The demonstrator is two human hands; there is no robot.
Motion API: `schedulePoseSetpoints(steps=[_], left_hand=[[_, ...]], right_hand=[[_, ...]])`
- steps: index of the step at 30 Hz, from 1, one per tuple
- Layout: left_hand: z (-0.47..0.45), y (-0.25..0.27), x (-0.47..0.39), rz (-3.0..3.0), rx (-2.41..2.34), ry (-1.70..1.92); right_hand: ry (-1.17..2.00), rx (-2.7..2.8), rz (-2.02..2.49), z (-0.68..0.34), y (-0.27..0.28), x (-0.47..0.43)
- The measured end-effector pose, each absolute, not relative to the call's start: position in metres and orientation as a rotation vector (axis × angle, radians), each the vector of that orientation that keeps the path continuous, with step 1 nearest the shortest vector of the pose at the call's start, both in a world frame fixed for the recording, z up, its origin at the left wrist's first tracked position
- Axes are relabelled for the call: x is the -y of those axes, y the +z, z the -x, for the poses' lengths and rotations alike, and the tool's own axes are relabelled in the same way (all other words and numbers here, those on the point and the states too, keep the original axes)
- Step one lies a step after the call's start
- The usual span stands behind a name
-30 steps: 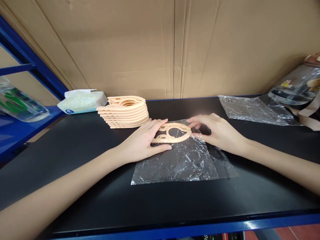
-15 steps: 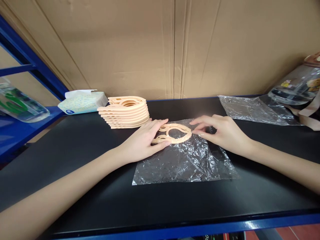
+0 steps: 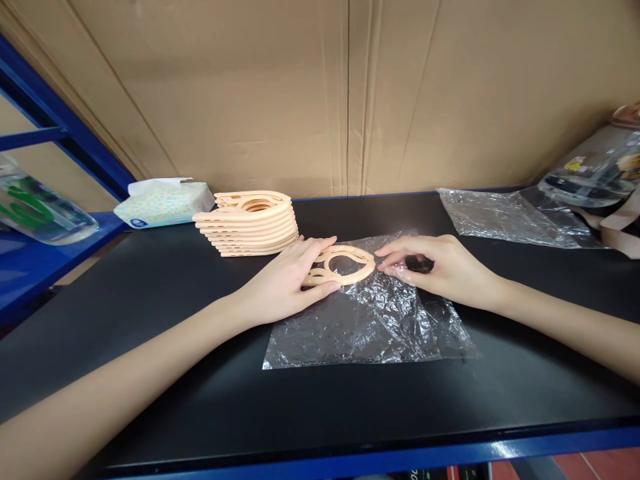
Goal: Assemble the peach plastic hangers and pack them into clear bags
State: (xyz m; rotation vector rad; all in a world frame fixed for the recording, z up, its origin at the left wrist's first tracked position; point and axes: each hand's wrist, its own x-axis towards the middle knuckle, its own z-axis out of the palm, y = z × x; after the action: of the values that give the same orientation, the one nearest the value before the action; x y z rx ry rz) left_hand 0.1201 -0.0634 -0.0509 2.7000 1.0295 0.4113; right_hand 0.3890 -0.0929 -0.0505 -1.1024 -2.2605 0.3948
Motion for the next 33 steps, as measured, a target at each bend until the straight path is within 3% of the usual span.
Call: schedulePoseSetpoints(steps=[17,27,33], left_hand=[[-0.1209,-0.0498,0.0644,-2.704,-0.986,0.438],[-0.1172,-0.0426,0.0672,-2.642,-0.954,0.697],[-0.1127,-0.0457,0.0602,-2.636,-0.961,0.509]], right_hand=[[0.482,2.249,1.134,-0.3898,-0.0498,0.0908],[0.495,2.236,1.139,-0.3943,-0.0524,0.0882],[0.498,2.237,1.133,-0.3940,-0.0512,0.0899]])
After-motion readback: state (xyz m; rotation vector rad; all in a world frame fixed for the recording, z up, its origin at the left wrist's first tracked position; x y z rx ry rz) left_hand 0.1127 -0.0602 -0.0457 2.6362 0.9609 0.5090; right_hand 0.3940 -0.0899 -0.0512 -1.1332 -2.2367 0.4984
